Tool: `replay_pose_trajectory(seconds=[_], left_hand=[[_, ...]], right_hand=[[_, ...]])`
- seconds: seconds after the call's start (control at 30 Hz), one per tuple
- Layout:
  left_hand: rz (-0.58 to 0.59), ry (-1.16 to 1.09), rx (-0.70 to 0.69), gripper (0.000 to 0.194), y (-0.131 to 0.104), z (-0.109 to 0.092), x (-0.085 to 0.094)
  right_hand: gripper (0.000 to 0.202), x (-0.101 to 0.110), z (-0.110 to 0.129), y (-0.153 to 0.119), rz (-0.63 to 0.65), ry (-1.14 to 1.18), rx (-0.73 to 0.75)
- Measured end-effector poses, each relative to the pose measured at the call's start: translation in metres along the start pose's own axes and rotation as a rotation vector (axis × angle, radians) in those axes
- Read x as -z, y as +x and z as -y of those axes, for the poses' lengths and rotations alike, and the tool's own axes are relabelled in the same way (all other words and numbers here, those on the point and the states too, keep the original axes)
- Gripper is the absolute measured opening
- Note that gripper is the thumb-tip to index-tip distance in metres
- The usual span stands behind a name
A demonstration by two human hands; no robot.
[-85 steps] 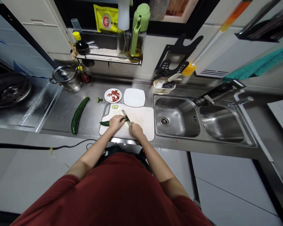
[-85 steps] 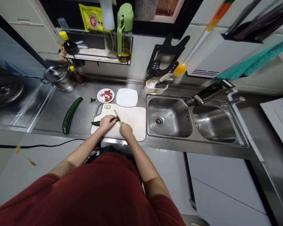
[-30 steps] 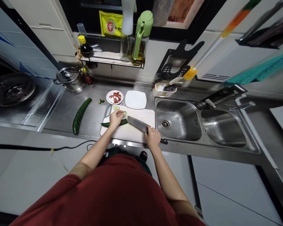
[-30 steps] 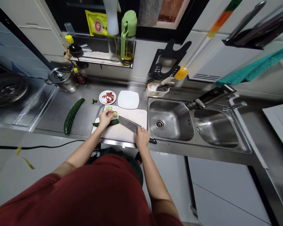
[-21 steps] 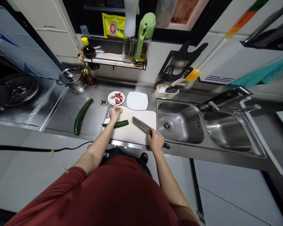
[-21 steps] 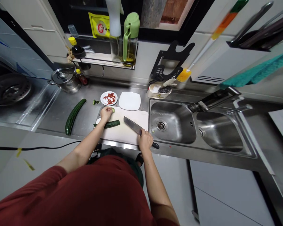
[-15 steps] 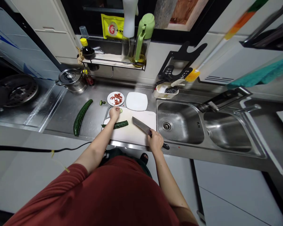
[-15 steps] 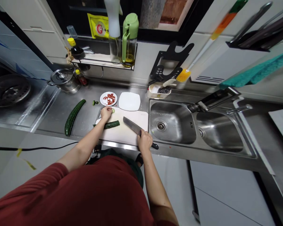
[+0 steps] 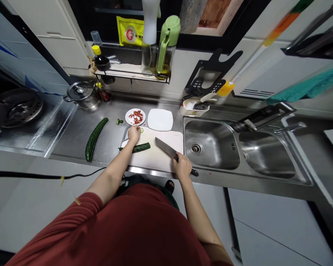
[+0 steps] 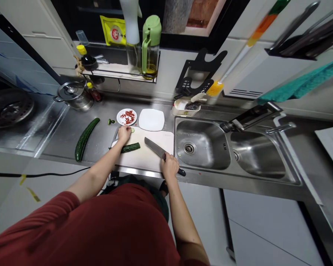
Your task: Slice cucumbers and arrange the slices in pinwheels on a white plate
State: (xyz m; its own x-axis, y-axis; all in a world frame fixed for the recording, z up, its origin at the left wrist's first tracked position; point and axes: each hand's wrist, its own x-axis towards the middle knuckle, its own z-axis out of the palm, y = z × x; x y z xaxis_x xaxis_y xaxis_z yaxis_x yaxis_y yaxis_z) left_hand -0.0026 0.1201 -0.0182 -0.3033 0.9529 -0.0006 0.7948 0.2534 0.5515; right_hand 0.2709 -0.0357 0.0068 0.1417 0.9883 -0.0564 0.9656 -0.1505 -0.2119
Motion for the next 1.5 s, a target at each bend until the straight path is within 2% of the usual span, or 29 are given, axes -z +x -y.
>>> replay_pose_trajectory(seconds=[0.17,0.3,0.47,0.6,0.73,0.9,1.03,1.17,1.3,1.5], left_hand=[[0.003,0.019,-0.052,0.02,0.001,0.002,-0.003],[-0.05,-0.044,-0.08,0.02,0.001,0.006,-0.004],[-0.155,-0.156,-0.033,0.02,-0.004,0.016,-0.001],[-0.181,-0.188,-0.017,0.019,-0.016,0.024,0.004],[-0.142,-0.181,-0.087,0.016,-0.036,0.025,0.012],[-0.07,-0.161,-0.22,0.016,-0.066,0.016,0.024],[-0.044,-0.129,-0.303,0.016,-0.081,0.011,0.028],[0.008,-0.123,-0.392,0.017,-0.087,0.011,0.025],[0.061,-0.095,-0.435,0.022,-0.091,0.011,0.022],[0.092,-0.019,-0.391,0.027,-0.092,0.01,0.023]], right_hand=[[0.033,0.002,0.001,-0.001,0.028,0.005,-0.006],[0.032,0.002,0.002,-0.001,0.028,0.017,-0.006],[0.032,0.001,0.001,0.0,0.013,0.049,-0.016],[0.031,0.002,0.004,0.0,0.037,0.073,-0.03],[0.031,0.002,0.014,0.001,0.063,0.12,-0.057],[0.032,0.002,0.028,0.003,0.116,0.194,-0.098],[0.031,0.003,0.037,0.007,0.19,0.243,-0.056],[0.031,0.009,0.048,0.012,0.259,0.234,0.08],[0.032,0.016,0.061,0.013,0.309,0.161,0.134],[0.034,0.021,0.072,0.011,0.394,0.08,0.175]])
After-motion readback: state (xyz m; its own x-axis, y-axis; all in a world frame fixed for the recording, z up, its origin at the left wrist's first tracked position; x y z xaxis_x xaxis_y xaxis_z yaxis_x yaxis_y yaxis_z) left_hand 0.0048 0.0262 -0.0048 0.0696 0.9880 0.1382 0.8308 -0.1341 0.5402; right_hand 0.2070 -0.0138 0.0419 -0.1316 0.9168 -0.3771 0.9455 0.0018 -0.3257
